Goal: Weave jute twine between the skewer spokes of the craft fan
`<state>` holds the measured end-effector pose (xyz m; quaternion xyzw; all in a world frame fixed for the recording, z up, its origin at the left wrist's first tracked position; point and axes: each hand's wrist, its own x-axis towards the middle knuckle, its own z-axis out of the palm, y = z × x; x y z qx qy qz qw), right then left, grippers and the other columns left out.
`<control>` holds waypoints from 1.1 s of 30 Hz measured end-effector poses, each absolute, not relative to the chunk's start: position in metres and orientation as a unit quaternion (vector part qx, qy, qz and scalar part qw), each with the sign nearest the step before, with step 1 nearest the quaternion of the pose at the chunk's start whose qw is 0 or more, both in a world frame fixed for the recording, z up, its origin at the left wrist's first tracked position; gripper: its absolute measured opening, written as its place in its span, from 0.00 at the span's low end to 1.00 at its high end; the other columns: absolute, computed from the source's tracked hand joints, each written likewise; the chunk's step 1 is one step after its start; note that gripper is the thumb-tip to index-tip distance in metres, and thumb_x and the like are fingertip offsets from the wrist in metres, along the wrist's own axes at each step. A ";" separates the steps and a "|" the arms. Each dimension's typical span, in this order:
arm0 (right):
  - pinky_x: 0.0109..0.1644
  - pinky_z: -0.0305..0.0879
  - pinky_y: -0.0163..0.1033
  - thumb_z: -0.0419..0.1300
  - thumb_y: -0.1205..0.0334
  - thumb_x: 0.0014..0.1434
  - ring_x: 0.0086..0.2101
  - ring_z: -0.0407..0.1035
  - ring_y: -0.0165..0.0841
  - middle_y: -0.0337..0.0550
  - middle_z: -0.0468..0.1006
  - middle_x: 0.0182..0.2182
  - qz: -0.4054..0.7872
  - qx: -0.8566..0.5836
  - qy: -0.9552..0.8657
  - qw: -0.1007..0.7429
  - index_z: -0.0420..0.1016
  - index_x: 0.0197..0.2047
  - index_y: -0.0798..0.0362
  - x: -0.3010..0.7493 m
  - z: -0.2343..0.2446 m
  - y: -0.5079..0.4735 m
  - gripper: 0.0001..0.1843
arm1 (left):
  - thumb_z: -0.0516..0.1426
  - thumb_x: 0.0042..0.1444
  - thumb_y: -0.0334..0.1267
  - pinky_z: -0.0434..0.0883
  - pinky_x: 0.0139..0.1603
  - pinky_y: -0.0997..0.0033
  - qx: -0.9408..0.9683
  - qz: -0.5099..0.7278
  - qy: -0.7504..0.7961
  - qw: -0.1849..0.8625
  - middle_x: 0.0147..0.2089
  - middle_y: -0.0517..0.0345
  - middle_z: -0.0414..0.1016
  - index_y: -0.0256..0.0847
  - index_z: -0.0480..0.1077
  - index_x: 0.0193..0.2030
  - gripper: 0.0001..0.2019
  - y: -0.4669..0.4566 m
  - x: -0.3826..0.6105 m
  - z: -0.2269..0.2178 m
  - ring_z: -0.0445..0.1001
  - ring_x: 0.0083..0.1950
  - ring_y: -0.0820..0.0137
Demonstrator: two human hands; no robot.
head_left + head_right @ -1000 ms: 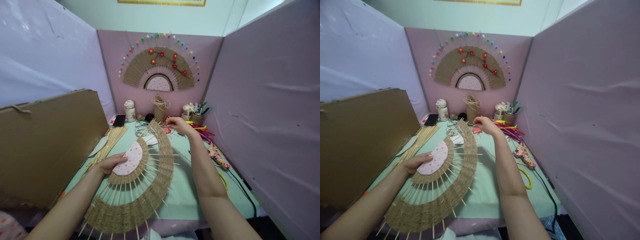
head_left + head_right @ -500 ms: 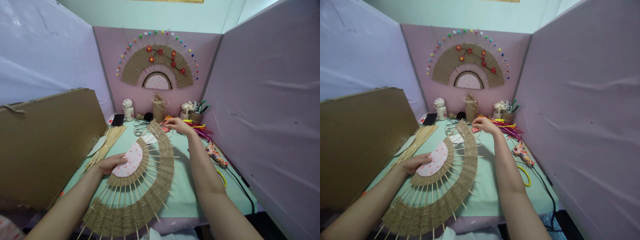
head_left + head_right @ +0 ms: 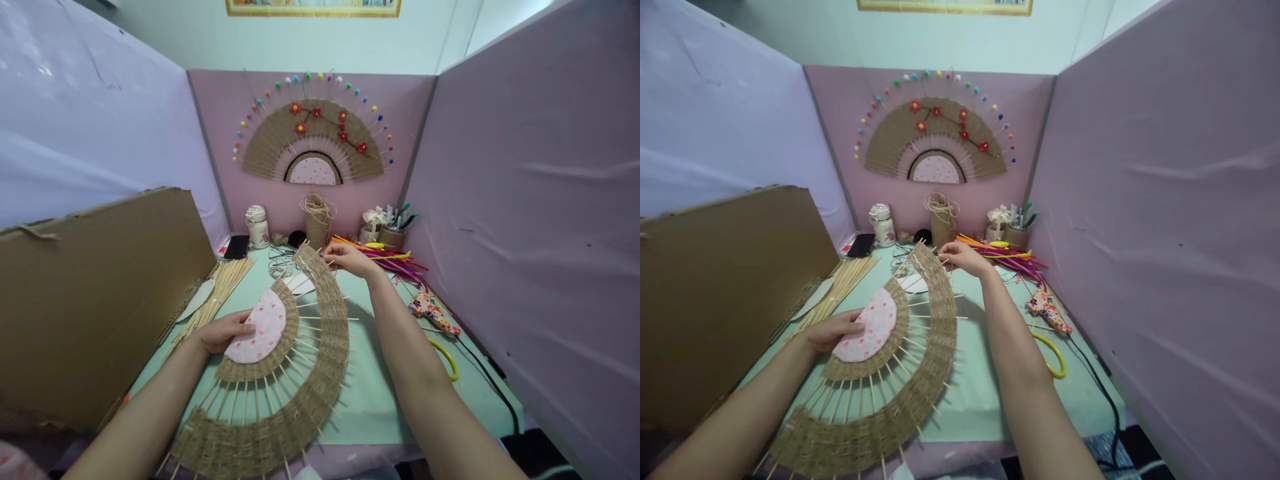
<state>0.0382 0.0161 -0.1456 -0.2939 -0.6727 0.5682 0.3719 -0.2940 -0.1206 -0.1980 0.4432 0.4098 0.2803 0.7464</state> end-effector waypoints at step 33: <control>0.21 0.54 0.29 0.68 0.56 0.45 0.18 0.60 0.22 0.31 0.69 0.19 0.574 -0.287 -0.646 0.413 0.69 0.33 0.54 0.036 -0.150 0.025 0.16 | 0.68 0.44 0.32 0.72 0.41 0.71 0.513 0.262 0.392 0.717 0.36 0.49 0.78 0.32 0.73 0.40 0.15 0.004 -0.168 -0.130 0.77 0.36 0.68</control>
